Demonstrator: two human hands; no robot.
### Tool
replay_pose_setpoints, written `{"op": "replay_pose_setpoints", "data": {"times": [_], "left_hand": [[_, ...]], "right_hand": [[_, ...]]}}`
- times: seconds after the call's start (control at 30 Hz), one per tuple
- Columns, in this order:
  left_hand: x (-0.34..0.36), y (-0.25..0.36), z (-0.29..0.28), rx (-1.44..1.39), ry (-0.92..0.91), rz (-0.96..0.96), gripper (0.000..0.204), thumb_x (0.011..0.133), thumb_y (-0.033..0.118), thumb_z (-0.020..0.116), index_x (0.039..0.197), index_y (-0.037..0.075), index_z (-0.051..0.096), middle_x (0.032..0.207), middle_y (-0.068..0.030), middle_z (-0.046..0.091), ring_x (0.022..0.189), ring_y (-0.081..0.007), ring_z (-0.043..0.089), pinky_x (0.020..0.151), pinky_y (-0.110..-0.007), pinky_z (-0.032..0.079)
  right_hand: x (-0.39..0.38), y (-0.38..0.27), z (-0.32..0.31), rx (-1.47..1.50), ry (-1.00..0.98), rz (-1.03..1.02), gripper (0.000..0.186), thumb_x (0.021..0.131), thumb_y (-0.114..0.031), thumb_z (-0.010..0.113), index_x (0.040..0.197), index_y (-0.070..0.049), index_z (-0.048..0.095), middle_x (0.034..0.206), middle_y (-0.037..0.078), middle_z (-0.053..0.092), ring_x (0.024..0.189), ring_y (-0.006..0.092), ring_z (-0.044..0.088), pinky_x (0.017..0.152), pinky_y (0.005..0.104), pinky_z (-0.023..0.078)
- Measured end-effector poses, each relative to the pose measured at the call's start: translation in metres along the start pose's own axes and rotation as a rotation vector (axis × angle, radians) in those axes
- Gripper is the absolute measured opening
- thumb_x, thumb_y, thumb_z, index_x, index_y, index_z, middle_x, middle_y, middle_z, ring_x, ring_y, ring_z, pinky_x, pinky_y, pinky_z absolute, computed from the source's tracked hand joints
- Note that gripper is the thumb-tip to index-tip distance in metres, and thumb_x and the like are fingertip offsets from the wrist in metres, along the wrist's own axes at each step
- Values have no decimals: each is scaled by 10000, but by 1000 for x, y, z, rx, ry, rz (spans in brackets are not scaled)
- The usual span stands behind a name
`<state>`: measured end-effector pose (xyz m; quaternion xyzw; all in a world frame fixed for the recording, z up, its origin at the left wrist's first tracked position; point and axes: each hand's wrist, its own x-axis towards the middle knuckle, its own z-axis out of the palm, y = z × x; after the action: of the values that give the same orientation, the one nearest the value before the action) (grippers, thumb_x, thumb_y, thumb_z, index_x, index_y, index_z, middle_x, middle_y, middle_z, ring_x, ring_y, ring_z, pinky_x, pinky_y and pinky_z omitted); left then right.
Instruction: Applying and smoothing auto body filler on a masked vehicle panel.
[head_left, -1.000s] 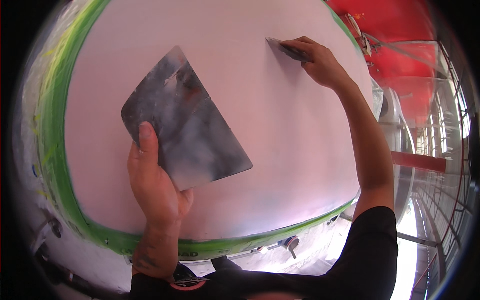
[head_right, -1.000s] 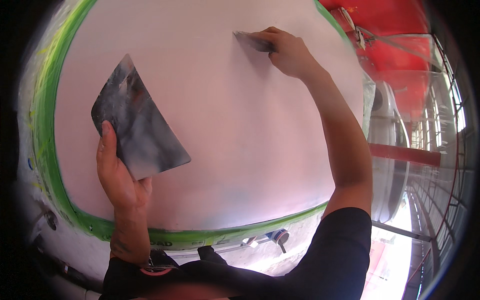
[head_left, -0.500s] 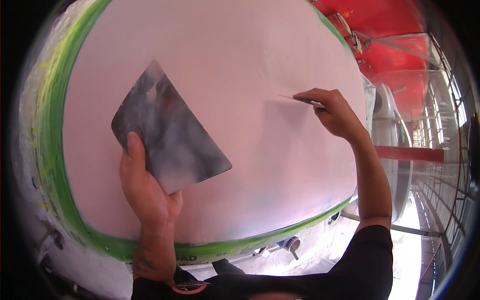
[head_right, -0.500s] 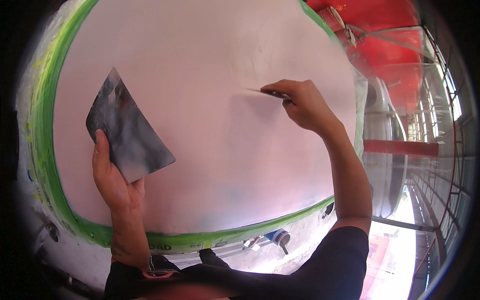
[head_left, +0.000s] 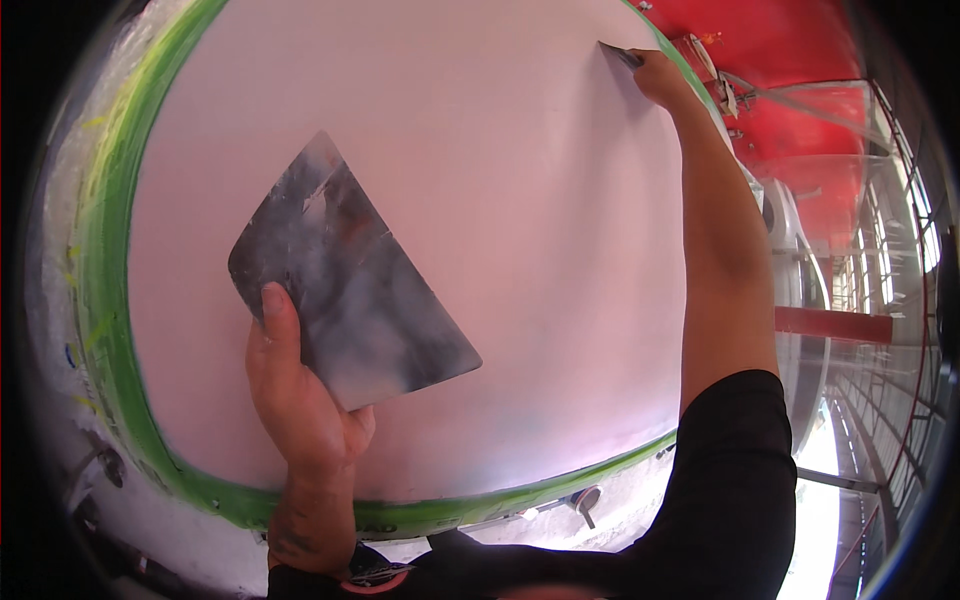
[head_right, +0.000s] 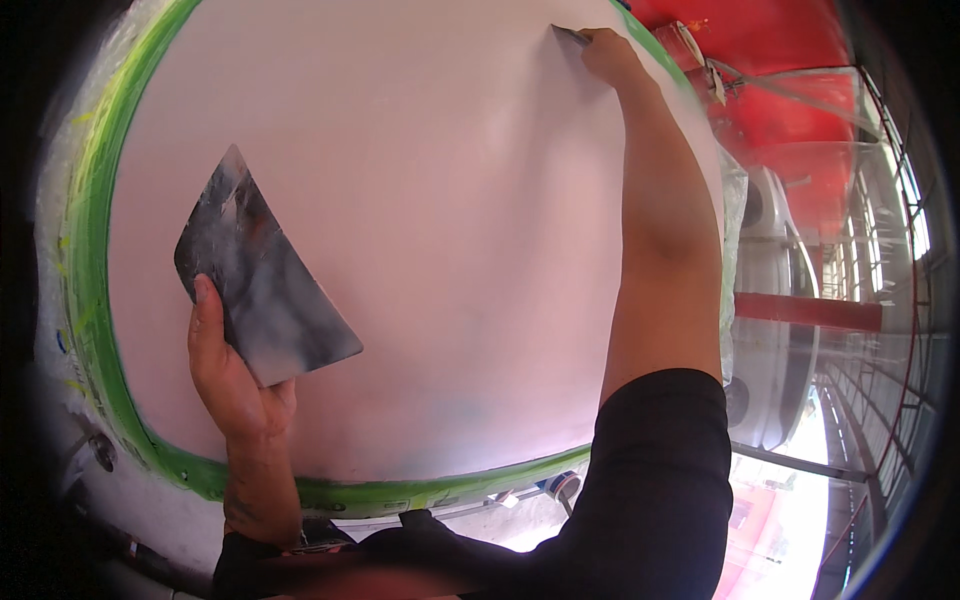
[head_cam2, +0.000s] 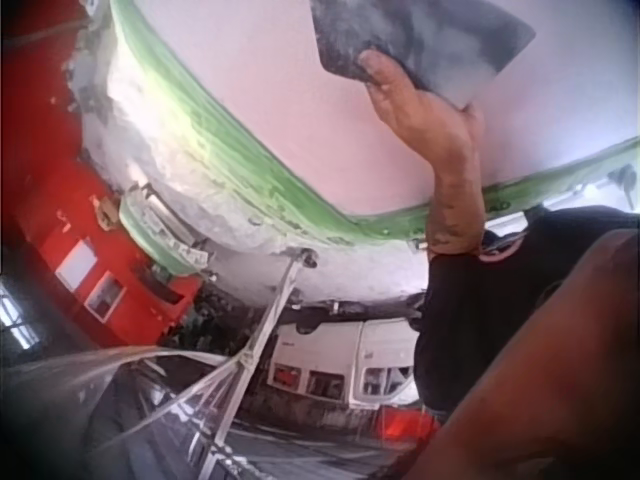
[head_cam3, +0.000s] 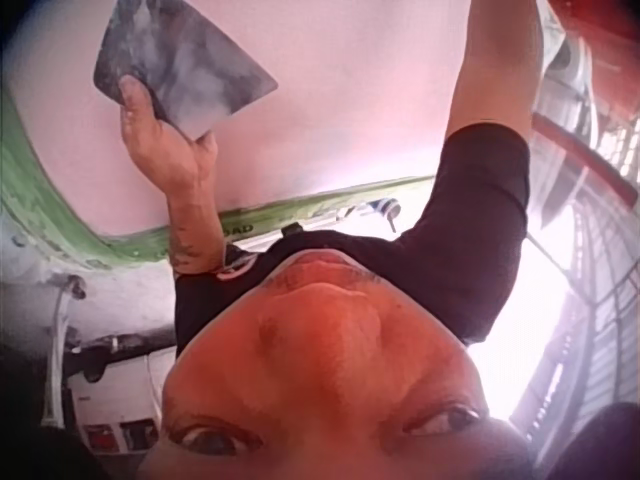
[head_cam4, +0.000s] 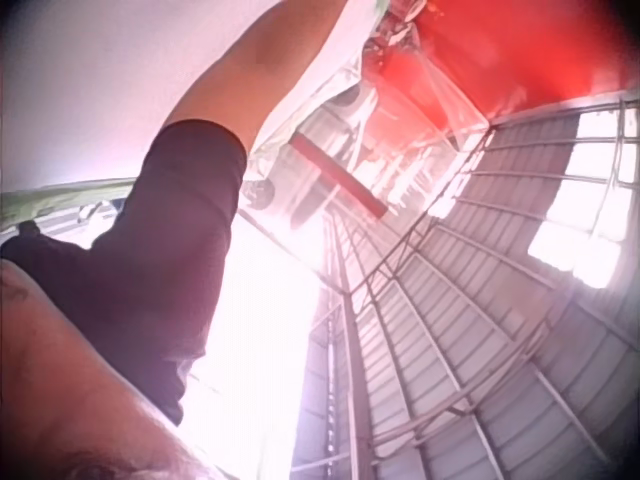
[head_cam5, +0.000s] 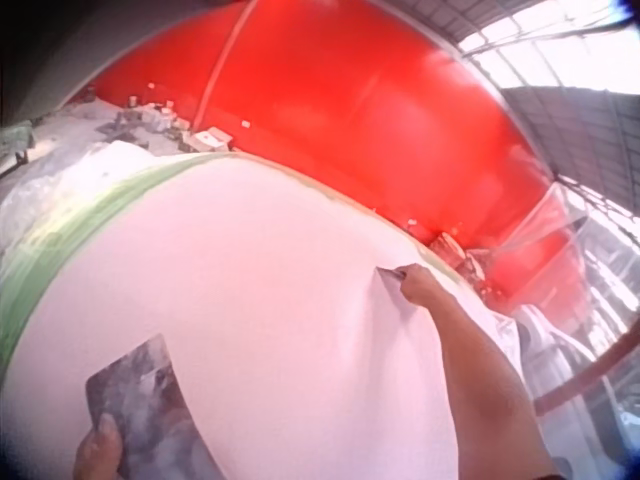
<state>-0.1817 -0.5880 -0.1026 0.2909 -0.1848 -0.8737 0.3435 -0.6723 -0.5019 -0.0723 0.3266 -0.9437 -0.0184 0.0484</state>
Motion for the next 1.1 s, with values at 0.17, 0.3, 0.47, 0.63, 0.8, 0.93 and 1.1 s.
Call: {"op": "replay_pose_setpoints", "data": {"times": [0.17,0.3,0.47,0.63,0.8,0.93,1.1], "left_hand": [[-3,7,1,-13,-24,15,448,1002,298,448,1291,-44,433,1218,-142,568,1054,-229,609,885,-368,519],[-3,-1,5,-42,-10,-21,445,1000,294,454,1295,-38,434,1222,-138,566,1071,-227,601,892,-370,514],[-4,-2,-1,4,-9,-14,451,992,300,471,1295,-32,440,1215,-128,569,1070,-223,601,891,-366,511],[-3,-1,0,9,16,-8,464,982,322,489,1283,-28,455,1200,-119,575,1058,-213,602,895,-367,505],[-4,0,3,22,-9,1,457,982,321,489,1281,-23,461,1203,-108,570,1053,-206,599,878,-365,505],[-2,-6,5,10,-42,26,430,987,307,485,1278,-9,470,1193,-90,577,1050,-200,595,885,-371,493],[-4,-2,-3,52,13,12,428,984,307,498,1279,-2,471,1189,-86,579,1062,-198,588,898,-377,484]], "right_hand": [[-63,-47,-28,153,-203,-58,510,754,-6,442,1213,-130,626,1008,155,676,870,273,647,786,353,496],[-108,-58,-37,235,-274,-198,542,734,83,440,1217,-94,612,1095,81,615,971,222,601,804,311,479],[-163,-88,-41,255,-340,-268,564,720,109,431,1220,-90,598,1115,78,575,982,247,587,824,317,468],[-202,-94,-44,207,-302,-403,583,676,77,497,1219,-113,595,1144,50,583,1027,269,573,829,367,503],[-244,-88,-47,119,-304,-440,617,664,88,538,1233,-146,587,1164,15,583,1042,236,546,849,358,444],[-278,-79,-53,70,-341,-429,618,666,88,584,1224,-177,599,1187,-11,586,1090,202,533,859,355,413],[-281,-63,-75,134,-659,-326,537,706,137,513,1162,-119,635,1088,70,650,1071,259,584,907,363,429]]}}
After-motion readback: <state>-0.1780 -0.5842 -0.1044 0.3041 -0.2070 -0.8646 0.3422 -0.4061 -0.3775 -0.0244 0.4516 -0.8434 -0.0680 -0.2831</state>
